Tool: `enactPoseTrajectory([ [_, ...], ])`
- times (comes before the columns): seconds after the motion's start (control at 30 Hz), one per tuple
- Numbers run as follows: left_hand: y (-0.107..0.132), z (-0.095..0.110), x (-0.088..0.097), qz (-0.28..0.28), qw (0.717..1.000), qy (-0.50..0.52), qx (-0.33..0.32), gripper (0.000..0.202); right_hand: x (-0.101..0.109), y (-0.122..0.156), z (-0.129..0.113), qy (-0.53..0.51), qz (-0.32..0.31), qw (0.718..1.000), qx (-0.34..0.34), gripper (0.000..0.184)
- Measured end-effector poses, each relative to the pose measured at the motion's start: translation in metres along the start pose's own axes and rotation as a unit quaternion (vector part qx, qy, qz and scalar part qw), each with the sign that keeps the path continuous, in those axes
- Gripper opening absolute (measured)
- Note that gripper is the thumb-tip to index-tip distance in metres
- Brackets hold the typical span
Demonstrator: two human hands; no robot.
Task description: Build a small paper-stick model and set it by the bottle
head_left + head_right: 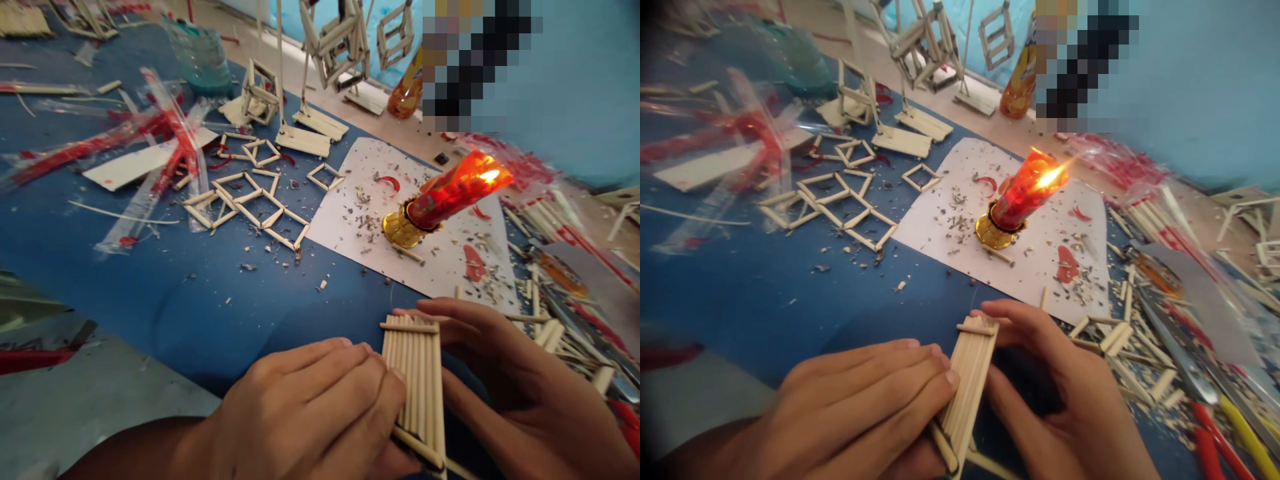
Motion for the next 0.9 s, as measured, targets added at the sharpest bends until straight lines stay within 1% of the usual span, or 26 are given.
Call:
enactPoseTrajectory([
  [0.1,0.0016,0.0013,0.0004,0.009,1.0,-0.012,-0.005,0.026,0.0002,0.0002,-0.0028,-0.006,-0.001,1.0,0.01,0.03],
  [0.2,0.0013,0.001,-0.0014,-0.002,1.0,-0.008,-0.01,0.026,0.0005,0.0009,-0.002,-0.002,-0.015,1.0,0.006,0.028],
  [0.3,-0.0001,-0.0011,-0.0015,-0.007,1.0,0.003,-0.005,0.027,0.0035,0.0017,0.0014,0.018,-0.012,1.0,0.003,0.029],
  [0.4,-0.0003,-0.0015,-0.0016,-0.017,1.0,0.011,0.002,0.028,0.0045,0.0031,0.0026,0.013,-0.011,1.0,-0.001,0.03],
  [0.53,-0.0004,-0.0014,-0.0007,-0.01,1.0,0.011,0.015,0.026,0.0026,0.0027,-0.0013,0.004,-0.017,1.0,0.007,0.033],
  [0.63,-0.0002,0.0,-0.0025,-0.008,1.0,0.004,0.002,0.024,0.0016,0.0009,-0.0037,0.009,-0.016,1.0,0.016,0.031],
  [0.7,-0.0002,0.0001,-0.0031,-0.006,1.0,0.0,-0.006,0.025,0.0013,0.0005,-0.0025,0.007,-0.014,1.0,0.008,0.03],
  [0.9,-0.002,-0.0025,0.0009,0.011,1.0,0.004,0.01,0.024,0.0025,0.001,0.0036,0.008,0.0,0.999,-0.032,0.025],
])
Point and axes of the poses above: each hand's wrist, its own y-axis away from the middle knuckle, its own x-axis out of the back of the hand, z = x × y, the point moved 8 cm from there along -y, towards the middle knuckle, and after that the axes turned 15 degrees about z, right-handed, at the moved point
